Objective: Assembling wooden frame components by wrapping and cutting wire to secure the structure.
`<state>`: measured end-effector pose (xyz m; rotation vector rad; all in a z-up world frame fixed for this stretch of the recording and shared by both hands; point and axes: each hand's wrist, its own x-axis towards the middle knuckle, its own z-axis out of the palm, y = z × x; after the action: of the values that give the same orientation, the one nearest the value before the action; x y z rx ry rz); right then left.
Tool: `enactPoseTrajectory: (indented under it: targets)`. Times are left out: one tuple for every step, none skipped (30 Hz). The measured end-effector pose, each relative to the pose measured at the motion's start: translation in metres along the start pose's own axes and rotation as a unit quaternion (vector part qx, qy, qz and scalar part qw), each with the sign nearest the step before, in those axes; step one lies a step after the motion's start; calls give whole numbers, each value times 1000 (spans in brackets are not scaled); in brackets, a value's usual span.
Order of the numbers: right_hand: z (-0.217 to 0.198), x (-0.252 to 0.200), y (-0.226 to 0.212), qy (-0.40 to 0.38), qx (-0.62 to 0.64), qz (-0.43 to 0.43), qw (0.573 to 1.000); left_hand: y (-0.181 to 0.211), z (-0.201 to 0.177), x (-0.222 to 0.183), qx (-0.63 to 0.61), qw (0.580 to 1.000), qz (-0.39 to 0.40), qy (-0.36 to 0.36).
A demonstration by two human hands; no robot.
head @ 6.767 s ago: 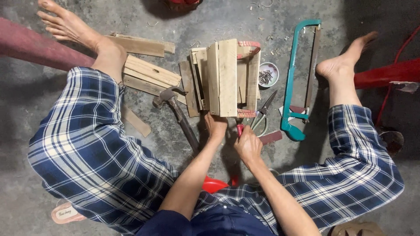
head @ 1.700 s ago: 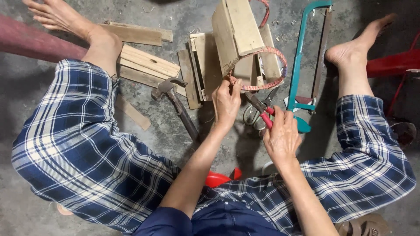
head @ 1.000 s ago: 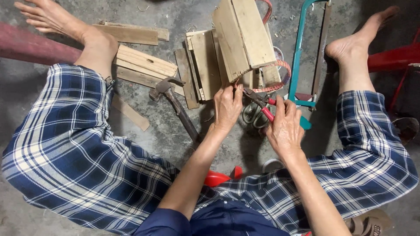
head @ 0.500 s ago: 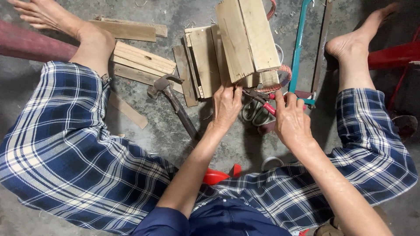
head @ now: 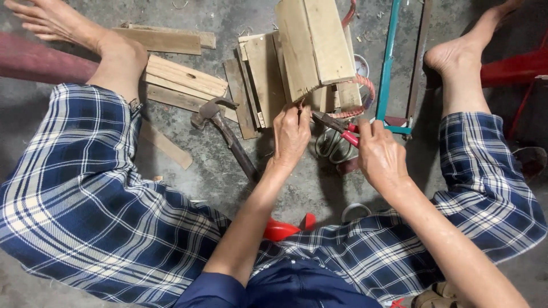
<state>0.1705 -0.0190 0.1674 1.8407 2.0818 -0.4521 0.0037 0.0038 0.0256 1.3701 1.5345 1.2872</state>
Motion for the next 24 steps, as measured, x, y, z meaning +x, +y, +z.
enactPoseTrajectory:
  targets:
    - [0, 0, 2, 0, 0, -2, 1000, 10, -6, 6, 1, 1000, 0, 1]
    - [0, -1, 4, 21, 2, 0, 1000, 21, -11, 11, 10, 1000, -11, -8]
    - [1, -2, 7, 42, 5, 4, 999, 32, -15, 16, 18, 999, -22, -19]
    - [-5, -6, 8, 42, 5, 3, 999, 37, -21, 22, 19, 999, -22, -19]
    - [-12, -9, 9, 46, 27, 8, 999, 43, -27, 28, 28, 999, -13, -24]
    - [-19, -13, 11, 50, 48, 12, 998, 50, -33, 34, 37, 999, -4, -29]
    - [-19, -16, 18, 51, 49, 11, 997, 50, -36, 39, 38, 999, -3, -28]
    - [-20, -18, 25, 70, 76, -14, 995, 51, -38, 43, 31, 999, -12, -40]
    - [-20, -23, 32, 87, 103, -38, 990, 51, -41, 46, 23, 998, -22, -51]
    - [-33, -27, 30, 87, 103, -39, 990, 54, -43, 49, 23, 998, -23, -51]
    - [-46, -30, 29, 98, 149, -49, 983, 55, -45, 52, 40, 998, 4, -48]
    - [-58, -34, 28, 110, 195, -59, 973, 57, -47, 56, 57, 997, 31, -45]
    - [-55, -31, 39, 110, 195, -60, 973, 62, -50, 57, 57, 997, 32, -44]
    - [-52, -28, 50, 151, 183, -43, 970, 66, -53, 59, 56, 997, 25, -40]
    - [-50, -24, 61, 192, 172, -27, 966, 72, -58, 60, 57, 998, 18, -35]
    - [-50, -17, 68, 191, 173, -30, 966, 73, -59, 59, 59, 998, 18, -33]
    - [-50, -8, 74, 206, 138, -55, 967, 73, -61, 61, 58, 997, 28, -39]
    - [-50, 3, 80, 221, 102, -81, 966, 73, -63, 63, 57, 997, 39, -45]
    - [-48, 12, 76, 223, 104, -84, 966, 72, -65, 63, 59, 997, 40, -43]
    - [-46, 22, 72, 209, 84, -106, 968, 71, -67, 64, 63, 996, 36, -51]
    - [-45, 33, 68, 196, 63, -129, 970, 71, -68, 65, 66, 996, 31, -59]
    - [-48, 41, 61, 198, 64, -132, 969, 72, -68, 67, 68, 996, 33, -56]
    - [-49, 49, 53, 176, 52, -143, 972, 72, -68, 68, 63, 996, 31, -60]
    - [-50, 56, 44, 155, 40, -154, 975, 72, -68, 69, 58, 996, 29, -64]
